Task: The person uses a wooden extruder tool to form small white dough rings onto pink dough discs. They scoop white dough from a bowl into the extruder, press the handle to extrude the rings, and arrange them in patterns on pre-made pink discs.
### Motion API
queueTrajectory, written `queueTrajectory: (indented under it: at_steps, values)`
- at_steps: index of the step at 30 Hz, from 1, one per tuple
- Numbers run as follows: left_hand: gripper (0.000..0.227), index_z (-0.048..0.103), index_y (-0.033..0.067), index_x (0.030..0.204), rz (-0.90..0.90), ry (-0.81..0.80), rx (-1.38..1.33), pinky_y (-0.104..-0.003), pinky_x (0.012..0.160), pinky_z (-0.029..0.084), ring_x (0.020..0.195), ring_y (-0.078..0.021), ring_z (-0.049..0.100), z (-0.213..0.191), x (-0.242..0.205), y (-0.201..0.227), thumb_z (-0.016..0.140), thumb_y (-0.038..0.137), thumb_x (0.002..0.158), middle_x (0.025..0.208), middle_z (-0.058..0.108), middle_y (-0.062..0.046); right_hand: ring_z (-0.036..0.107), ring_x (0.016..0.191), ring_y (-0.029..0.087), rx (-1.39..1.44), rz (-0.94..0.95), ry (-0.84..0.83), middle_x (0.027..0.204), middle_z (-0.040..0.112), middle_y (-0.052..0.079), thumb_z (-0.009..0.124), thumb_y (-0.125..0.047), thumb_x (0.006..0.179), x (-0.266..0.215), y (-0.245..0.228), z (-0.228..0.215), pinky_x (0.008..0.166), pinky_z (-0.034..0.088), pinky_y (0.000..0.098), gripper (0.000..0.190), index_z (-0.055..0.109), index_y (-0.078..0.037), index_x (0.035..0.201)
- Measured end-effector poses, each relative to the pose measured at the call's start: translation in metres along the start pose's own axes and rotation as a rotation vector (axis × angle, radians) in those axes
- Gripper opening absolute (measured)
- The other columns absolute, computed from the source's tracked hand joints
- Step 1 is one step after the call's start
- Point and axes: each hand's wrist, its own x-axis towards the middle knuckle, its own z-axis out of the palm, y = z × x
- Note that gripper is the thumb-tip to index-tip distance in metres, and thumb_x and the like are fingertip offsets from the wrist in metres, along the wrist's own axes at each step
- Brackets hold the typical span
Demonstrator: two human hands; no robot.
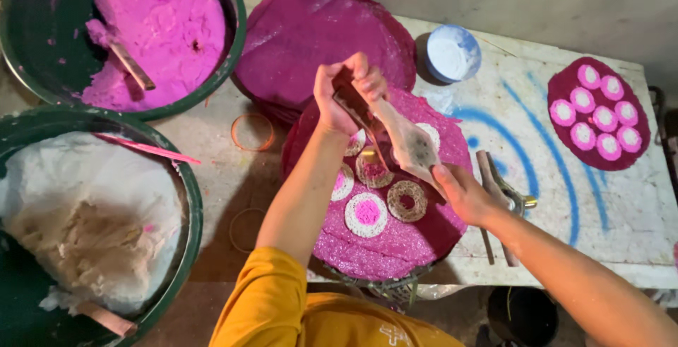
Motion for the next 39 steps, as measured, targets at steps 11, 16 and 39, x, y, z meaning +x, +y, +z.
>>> queueTrajectory:
  at_steps: [11, 16, 39]
  values:
    - [0.03, 0.047, 0.0131, 0.092, -0.047, 0.137, -0.227, -0.041, 0.091, 0.047, 0.083, -0.0173, 0.052, 0.028, -0.035, -0.08, 0.047, 0.043, 0.092, 0.081, 0.046, 0.001, 0.064, 0.066, 0.019, 0.291, 0.318, -0.056, 0.076, 0.068, 0.01, 0.029, -0.062, 0.1, -0.09, 0.032, -0.029, 0.063, 0.053, 0.0371, 0.073, 0.067, 0.0, 0.094]
    - [0.029, 0.045, 0.0165, 0.089, -0.024, 0.103, -0.132, -0.042, 0.088, 0.047, 0.078, -0.0173, 0.051, -0.006, -0.032, -0.09, 0.047, 0.045, 0.095, 0.077, 0.044, 0.003, 0.06, 0.061, 0.015, 0.268, 0.202, 0.075, 0.07, 0.064, 0.006, 0.038, -0.059, 0.1, -0.08, 0.032, -0.005, 0.057, 0.053, 0.0323, 0.066, 0.068, -0.001, 0.092]
    - [0.033, 0.05, 0.0159, 0.091, -0.024, 0.183, -0.279, -0.041, 0.092, 0.046, 0.082, -0.0157, 0.051, 0.021, 0.013, -0.147, 0.051, 0.047, 0.102, 0.082, 0.048, 0.003, 0.063, 0.062, 0.019, 0.158, 0.284, 0.038, 0.069, 0.067, 0.006, 0.028, -0.061, 0.099, -0.072, 0.06, -0.09, 0.061, 0.054, 0.0354, 0.072, 0.07, -0.003, 0.091]
